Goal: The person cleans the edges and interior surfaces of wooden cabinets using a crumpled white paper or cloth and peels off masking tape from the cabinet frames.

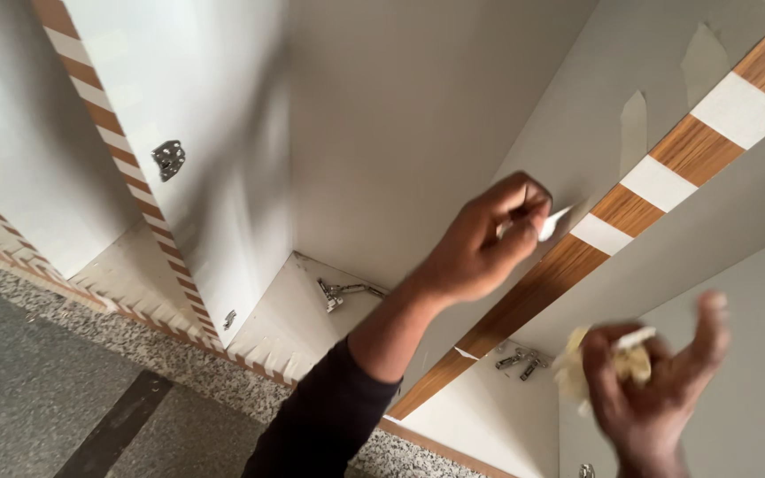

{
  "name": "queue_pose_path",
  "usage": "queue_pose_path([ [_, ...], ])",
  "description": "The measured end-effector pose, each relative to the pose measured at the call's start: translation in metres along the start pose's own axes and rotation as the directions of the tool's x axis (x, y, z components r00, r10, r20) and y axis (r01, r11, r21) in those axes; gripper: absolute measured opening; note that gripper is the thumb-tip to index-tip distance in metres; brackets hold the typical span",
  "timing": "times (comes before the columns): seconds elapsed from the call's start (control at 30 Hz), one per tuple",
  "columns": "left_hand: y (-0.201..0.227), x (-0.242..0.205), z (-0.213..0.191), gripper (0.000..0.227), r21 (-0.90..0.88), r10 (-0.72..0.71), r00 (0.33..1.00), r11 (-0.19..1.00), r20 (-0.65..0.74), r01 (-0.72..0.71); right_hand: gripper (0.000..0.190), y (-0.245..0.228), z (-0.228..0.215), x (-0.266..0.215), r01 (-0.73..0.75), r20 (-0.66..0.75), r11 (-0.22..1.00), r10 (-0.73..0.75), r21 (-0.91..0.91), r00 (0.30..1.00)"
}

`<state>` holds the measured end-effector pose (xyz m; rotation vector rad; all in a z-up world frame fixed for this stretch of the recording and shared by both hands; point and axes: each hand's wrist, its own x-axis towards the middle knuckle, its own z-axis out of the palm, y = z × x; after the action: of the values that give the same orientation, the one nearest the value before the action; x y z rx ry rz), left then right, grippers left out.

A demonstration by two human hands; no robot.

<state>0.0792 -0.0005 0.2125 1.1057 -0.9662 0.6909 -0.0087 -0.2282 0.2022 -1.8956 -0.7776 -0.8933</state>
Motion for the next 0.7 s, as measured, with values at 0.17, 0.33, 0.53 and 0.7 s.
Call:
queue_pose_path([
  [0.17,0.053,-0.025,0.020,0.012,0.078,0.112,0.994,0.991,0.011,-0.113,0.052,-0.058,0.010,0.085,0.548,0.357,0.615,-0.416,-0.567,0.836],
  [0.33,0.089,-0.033,0.024,0.014,0.360,0.217,0.974,0.905,0.062,-0.225,0.015,-0.045,0.000,0.083,0.601,0.405,0.556,-0.445,-0.574,0.799],
  [0.53,0.047,0.008,0.027,0.018,0.116,-0.047,0.964,0.990,-0.263,0.080,0.020,0.010,-0.028,0.054,0.292,-0.023,0.820,-0.347,-0.492,0.938],
  [0.7,-0.003,0.089,0.026,0.034,0.108,0.119,0.964,0.990,-0.238,-0.096,0.032,0.013,-0.008,0.076,-0.035,-0.166,0.935,0.099,0.353,0.981],
])
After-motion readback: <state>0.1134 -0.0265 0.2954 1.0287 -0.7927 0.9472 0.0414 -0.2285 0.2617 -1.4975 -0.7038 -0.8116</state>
